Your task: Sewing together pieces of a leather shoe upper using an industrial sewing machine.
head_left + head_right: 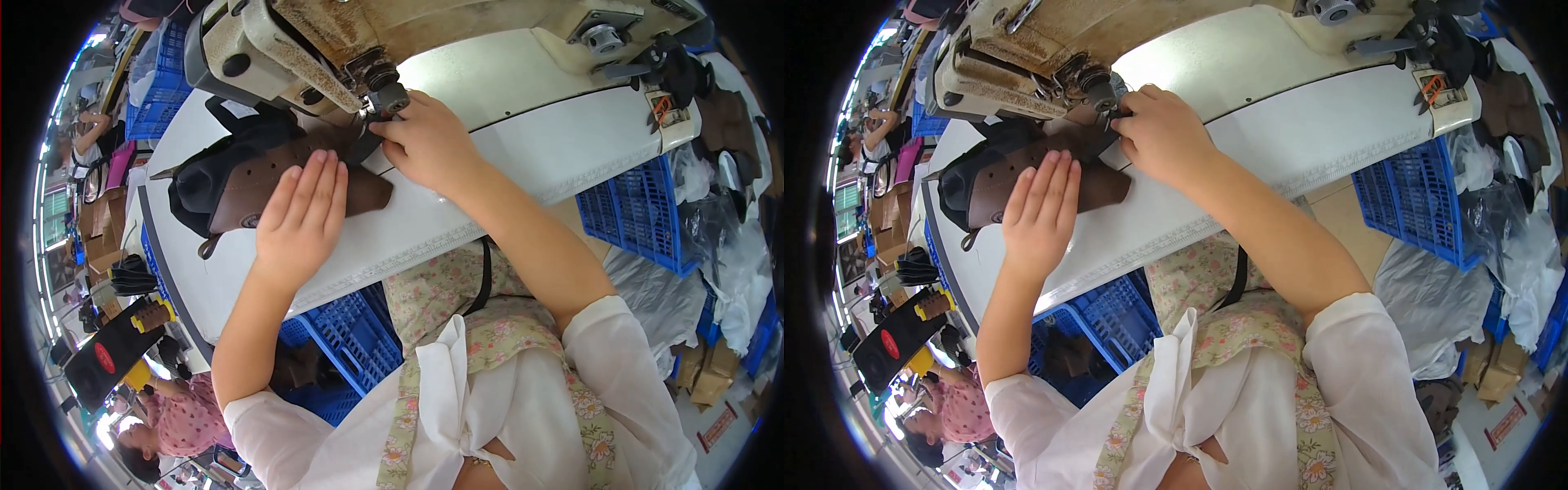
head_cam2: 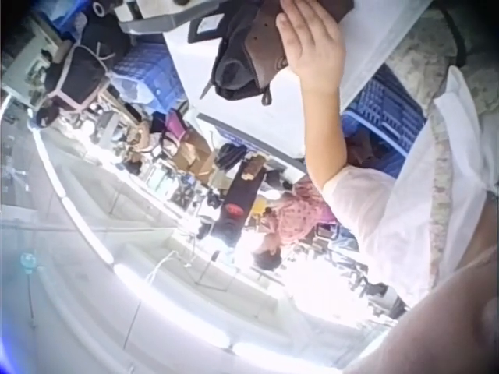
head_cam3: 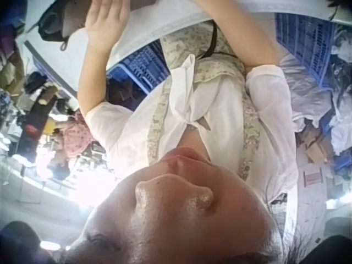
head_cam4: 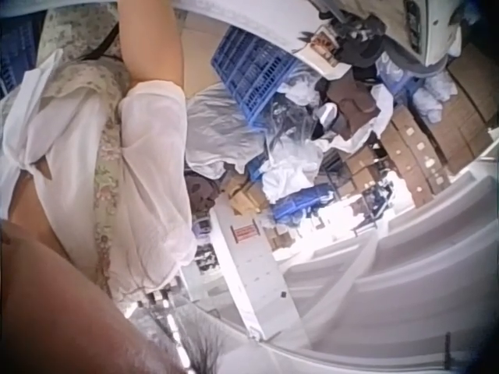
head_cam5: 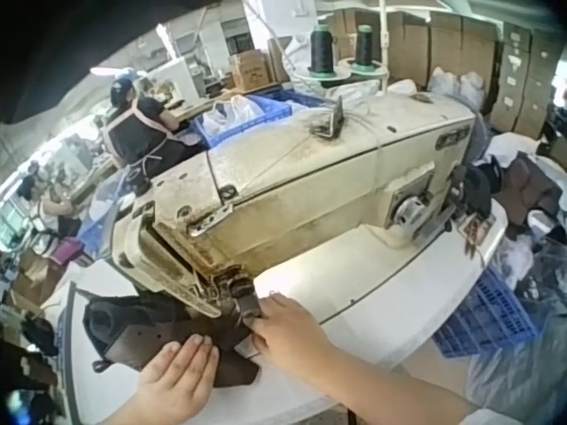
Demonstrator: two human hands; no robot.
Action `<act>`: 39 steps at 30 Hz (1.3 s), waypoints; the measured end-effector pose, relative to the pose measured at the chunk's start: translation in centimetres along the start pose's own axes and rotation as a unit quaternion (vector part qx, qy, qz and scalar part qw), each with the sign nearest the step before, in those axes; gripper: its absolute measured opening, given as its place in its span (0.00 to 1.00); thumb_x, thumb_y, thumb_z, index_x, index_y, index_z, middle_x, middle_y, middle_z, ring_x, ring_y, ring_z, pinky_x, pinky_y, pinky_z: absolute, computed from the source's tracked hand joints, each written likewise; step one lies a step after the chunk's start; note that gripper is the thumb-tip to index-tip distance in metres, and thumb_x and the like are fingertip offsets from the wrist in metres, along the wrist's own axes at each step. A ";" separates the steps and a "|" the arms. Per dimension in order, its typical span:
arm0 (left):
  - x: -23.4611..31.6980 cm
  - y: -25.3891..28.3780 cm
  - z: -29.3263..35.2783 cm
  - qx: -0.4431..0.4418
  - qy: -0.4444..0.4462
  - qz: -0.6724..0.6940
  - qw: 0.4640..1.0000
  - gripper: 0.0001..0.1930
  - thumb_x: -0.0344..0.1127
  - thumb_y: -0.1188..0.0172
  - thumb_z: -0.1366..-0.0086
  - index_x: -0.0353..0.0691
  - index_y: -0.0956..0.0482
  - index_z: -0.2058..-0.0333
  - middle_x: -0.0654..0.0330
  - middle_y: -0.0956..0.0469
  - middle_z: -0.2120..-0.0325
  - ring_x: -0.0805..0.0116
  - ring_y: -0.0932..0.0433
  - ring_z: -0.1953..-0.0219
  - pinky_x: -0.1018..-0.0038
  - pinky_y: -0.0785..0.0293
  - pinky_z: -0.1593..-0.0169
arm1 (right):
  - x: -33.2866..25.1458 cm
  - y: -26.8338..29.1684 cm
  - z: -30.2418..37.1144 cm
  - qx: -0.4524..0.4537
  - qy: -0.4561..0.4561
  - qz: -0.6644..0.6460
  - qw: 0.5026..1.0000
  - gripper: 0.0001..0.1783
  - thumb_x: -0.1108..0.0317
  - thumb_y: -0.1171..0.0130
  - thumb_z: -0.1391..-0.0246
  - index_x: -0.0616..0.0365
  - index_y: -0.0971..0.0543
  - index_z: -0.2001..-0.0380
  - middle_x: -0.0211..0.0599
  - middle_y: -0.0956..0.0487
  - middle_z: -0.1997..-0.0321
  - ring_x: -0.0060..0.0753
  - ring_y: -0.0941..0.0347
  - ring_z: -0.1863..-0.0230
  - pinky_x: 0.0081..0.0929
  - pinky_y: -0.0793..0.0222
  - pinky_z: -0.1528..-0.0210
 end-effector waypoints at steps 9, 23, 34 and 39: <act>2.6 -0.6 1.5 -0.091 -0.089 -0.031 0.991 0.19 0.31 0.47 0.47 0.27 0.20 0.58 0.49 0.20 0.53 0.60 0.25 0.43 0.66 0.37 0.35 | -0.8 0.5 0.2 0.012 0.008 0.025 1.000 0.12 0.72 0.37 0.59 0.52 0.14 0.67 0.34 0.21 0.63 0.40 0.26 0.58 0.35 0.27 0.56; 4.3 -1.2 2.0 -0.072 -0.112 -0.007 0.991 0.18 0.33 0.48 0.51 0.26 0.19 0.64 0.46 0.19 0.57 0.55 0.23 0.46 0.65 0.35 0.36 | -2.7 -0.3 1.7 -0.029 0.029 0.132 0.990 0.17 0.65 0.38 0.56 0.55 0.16 0.59 0.48 0.21 0.49 0.43 0.27 0.45 0.40 0.37 0.41; 4.9 -0.9 1.3 -0.066 -0.102 0.002 0.993 0.18 0.35 0.48 0.52 0.28 0.19 0.65 0.48 0.19 0.58 0.57 0.23 0.48 0.65 0.35 0.37 | -1.9 -0.5 1.8 -0.046 0.025 0.093 0.994 0.19 0.66 0.39 0.54 0.57 0.19 0.56 0.41 0.23 0.48 0.43 0.30 0.43 0.39 0.37 0.40; 5.5 -0.9 0.9 -0.074 -0.101 -0.015 0.992 0.19 0.35 0.48 0.52 0.28 0.19 0.65 0.48 0.19 0.58 0.56 0.23 0.47 0.65 0.36 0.36 | -2.4 0.1 1.6 -0.020 0.070 0.113 0.991 0.20 0.65 0.36 0.58 0.59 0.18 0.59 0.42 0.21 0.51 0.41 0.29 0.45 0.38 0.35 0.41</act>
Point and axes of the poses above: each hand's wrist, its own z-axis away from the middle knuckle, its own y-axis out of the back of the hand, x = y × z, the point moved 10 cm from there along -z, towards the middle knuckle
